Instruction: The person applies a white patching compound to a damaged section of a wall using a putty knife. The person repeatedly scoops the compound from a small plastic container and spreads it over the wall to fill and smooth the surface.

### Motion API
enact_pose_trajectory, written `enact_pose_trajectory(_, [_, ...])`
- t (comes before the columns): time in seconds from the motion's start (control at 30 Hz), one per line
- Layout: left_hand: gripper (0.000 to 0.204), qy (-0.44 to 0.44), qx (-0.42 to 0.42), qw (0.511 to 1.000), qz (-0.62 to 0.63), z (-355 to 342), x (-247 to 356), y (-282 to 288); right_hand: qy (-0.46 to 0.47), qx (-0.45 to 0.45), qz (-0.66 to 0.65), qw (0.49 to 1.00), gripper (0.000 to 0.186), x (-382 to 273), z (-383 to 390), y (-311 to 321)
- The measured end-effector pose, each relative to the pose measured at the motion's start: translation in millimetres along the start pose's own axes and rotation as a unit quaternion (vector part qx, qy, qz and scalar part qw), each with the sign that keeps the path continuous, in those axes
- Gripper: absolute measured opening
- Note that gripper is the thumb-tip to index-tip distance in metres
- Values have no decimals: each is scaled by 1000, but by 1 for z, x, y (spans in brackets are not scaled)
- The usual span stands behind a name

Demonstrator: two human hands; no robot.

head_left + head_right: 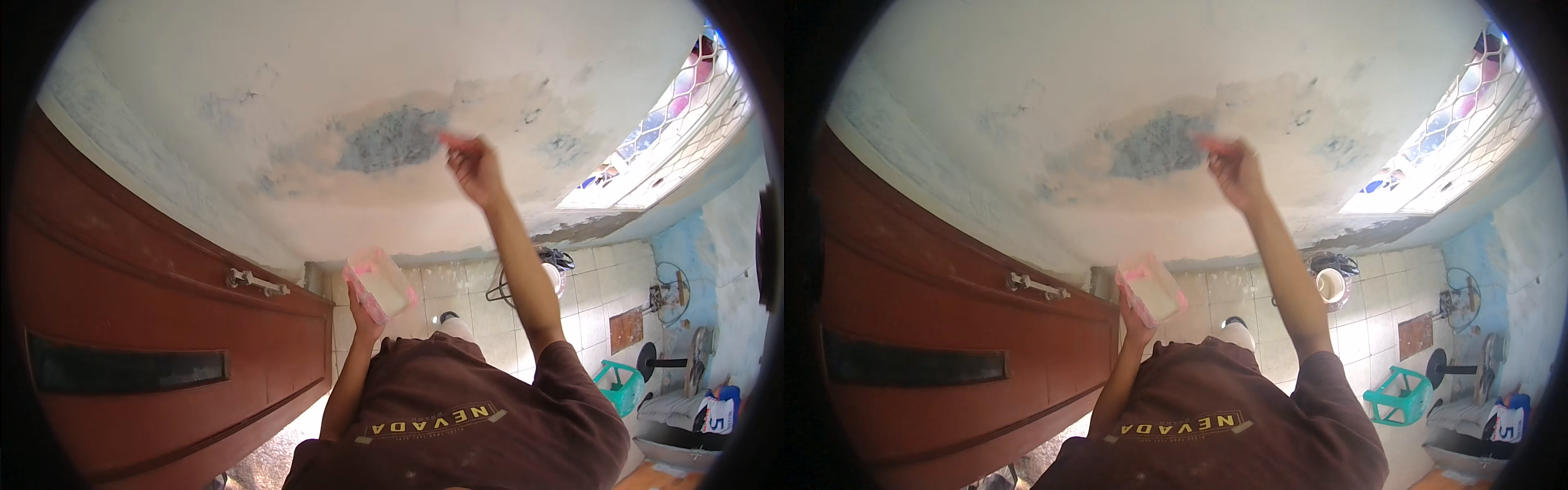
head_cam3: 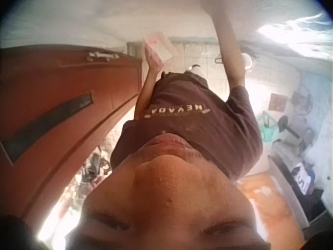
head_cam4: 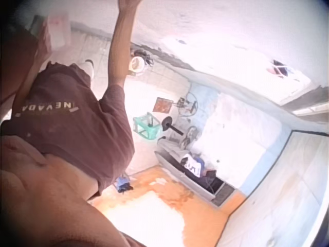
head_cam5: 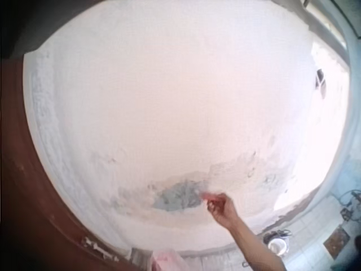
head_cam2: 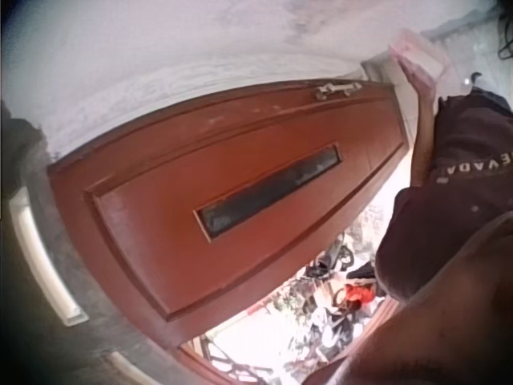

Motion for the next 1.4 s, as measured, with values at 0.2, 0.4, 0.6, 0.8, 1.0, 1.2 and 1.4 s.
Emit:
enact_pose_trajectory(0.2, [63,-12,27,999,27,-13,-19,-15,-241,144,-38,959,30,151,-33,179])
enact_pose_trajectory(0.4, [62,-55,63,996,41,-16,-32,-13,-145,-69,-181,970,40,-6,-86,36])
enact_pose_trajectory(0.6, [63,-54,93,991,77,-21,-61,-14,-62,-134,-134,980,25,-91,-34,-51])
enact_pose_trajectory(0.8, [66,-92,125,984,88,-13,-73,-23,-181,11,-50,982,19,52,-1,105])
enact_pose_trajectory(1.0, [70,-102,129,981,101,-21,-98,-43,-261,75,-43,962,35,91,-49,285])
enact_pose_trajectory(1.2, [68,-119,132,977,116,-25,-132,-51,-169,-49,-198,964,39,-94,-50,97])
enact_pose_trajectory(1.4, [64,-108,118,980,119,-41,-160,-72,-71,-47,-94,992,28,-149,20,79])
Point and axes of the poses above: each hand's wrist, its own z-axis away from the middle knuckle, its own y-axis out of the back of the hand, x = y × z, the point moved 9 cm from there along -z, towards the middle knuckle, and after that the axes turned 1 degree about -z, right-handed, at the moved point
